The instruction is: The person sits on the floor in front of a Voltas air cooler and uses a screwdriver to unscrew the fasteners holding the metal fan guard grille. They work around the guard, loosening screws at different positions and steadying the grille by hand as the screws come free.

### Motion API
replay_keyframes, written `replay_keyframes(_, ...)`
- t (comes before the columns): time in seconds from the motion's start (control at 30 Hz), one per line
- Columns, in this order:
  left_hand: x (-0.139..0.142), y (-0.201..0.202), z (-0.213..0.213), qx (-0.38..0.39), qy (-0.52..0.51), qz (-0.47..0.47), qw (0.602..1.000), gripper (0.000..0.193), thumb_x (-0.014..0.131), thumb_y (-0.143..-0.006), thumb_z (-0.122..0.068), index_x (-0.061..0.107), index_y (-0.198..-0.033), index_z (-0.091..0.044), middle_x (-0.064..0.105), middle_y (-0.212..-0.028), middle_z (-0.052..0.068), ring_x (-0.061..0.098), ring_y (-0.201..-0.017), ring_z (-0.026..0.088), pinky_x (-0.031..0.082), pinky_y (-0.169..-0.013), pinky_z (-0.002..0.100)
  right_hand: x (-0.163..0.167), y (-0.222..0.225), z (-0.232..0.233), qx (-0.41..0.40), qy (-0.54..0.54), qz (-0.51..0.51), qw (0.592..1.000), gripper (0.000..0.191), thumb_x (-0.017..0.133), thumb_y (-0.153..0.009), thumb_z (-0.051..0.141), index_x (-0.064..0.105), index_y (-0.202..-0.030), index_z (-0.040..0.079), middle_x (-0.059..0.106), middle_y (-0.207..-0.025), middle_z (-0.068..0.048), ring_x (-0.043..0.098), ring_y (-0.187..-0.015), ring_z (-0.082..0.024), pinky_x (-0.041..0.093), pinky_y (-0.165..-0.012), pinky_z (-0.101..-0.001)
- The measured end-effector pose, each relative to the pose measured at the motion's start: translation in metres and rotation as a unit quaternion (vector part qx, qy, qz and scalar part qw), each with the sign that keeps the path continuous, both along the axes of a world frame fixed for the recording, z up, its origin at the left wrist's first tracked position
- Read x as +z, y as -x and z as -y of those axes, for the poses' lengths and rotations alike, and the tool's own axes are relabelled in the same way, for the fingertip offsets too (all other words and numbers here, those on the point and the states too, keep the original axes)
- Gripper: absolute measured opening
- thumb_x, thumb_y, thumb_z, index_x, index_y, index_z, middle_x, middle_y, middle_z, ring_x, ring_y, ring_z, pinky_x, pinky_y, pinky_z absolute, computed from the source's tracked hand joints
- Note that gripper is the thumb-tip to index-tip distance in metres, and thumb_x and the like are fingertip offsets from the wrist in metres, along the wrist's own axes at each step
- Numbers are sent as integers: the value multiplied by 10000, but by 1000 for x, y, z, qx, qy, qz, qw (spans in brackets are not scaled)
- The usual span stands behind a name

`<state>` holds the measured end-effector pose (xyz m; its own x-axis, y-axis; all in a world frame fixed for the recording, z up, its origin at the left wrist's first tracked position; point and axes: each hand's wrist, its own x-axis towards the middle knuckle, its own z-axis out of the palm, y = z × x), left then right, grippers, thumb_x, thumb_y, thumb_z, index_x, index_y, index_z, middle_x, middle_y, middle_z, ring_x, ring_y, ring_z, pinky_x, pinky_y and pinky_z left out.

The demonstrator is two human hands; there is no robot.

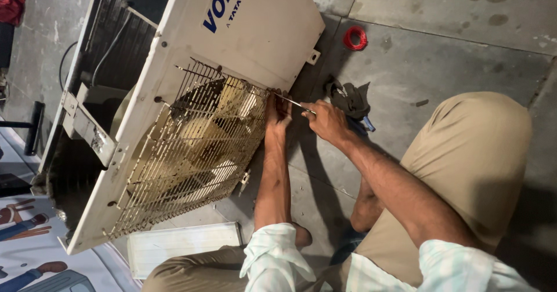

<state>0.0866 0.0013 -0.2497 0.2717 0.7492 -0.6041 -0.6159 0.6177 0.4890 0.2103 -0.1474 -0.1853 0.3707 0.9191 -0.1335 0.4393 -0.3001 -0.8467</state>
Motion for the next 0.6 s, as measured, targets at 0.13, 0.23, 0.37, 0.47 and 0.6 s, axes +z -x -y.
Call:
replay_keyframes(0.13, -3, 1, -1, -4, -9, -6, 1000, 221, 731, -939, -275, 730, -1139, -182, 747, -1119, -27, 719, -1061, 199, 610, -927, 392, -3, 3, 2, -4, -14, 3, 1000, 317, 662, -960, 282, 739, -1260, 214, 707, -1074, -120, 675, -1009, -381, 532, -856, -513)
replay_keyframes(0.23, -6, 2, -1, -2, -32, 14, 999, 232, 755, -960, -256, 720, -1165, -153, 743, -1136, -12, 712, -1089, 197, 605, -979, 398, -7, 4, 1, -7, -39, 14, 999, 310, 666, -966, 275, 743, -1256, 200, 709, -1045, -132, 682, -978, -385, 541, -841, -505)
replay_keyframes(0.37, -7, 6, -1, 7, -23, 19, 1000, 213, 726, -964, -221, 730, -1151, -119, 762, -1104, 8, 717, -1066, 197, 606, -967, 402, -8, 3, -15, -19, 11, -165, 986, 309, 720, -929, 302, 754, -1192, 145, 749, -881, -123, 733, -847, -301, 566, -760, -445)
replay_keyframes(0.47, -9, 6, 0, 13, -25, 47, 999, 188, 696, -976, -152, 738, -1146, -82, 769, -1107, 32, 722, -1070, 202, 608, -996, 405, -8, -4, -22, -49, 108, -291, 949, 458, 860, -865, 286, 656, -1230, 101, 702, -789, -208, 647, -655, -291, 507, -614, -469)
replay_keyframes(0.6, -16, -2, -5, 49, -11, 41, 998, 156, 667, -983, -80, 717, -1130, -72, 752, -1083, 48, 717, -1043, 237, 610, -992, 438, -15, -9, -14, -74, -147, -60, 985, 430, 908, -728, 338, 729, -933, 5, 717, -744, -90, 691, -656, -160, 540, -596, -326)
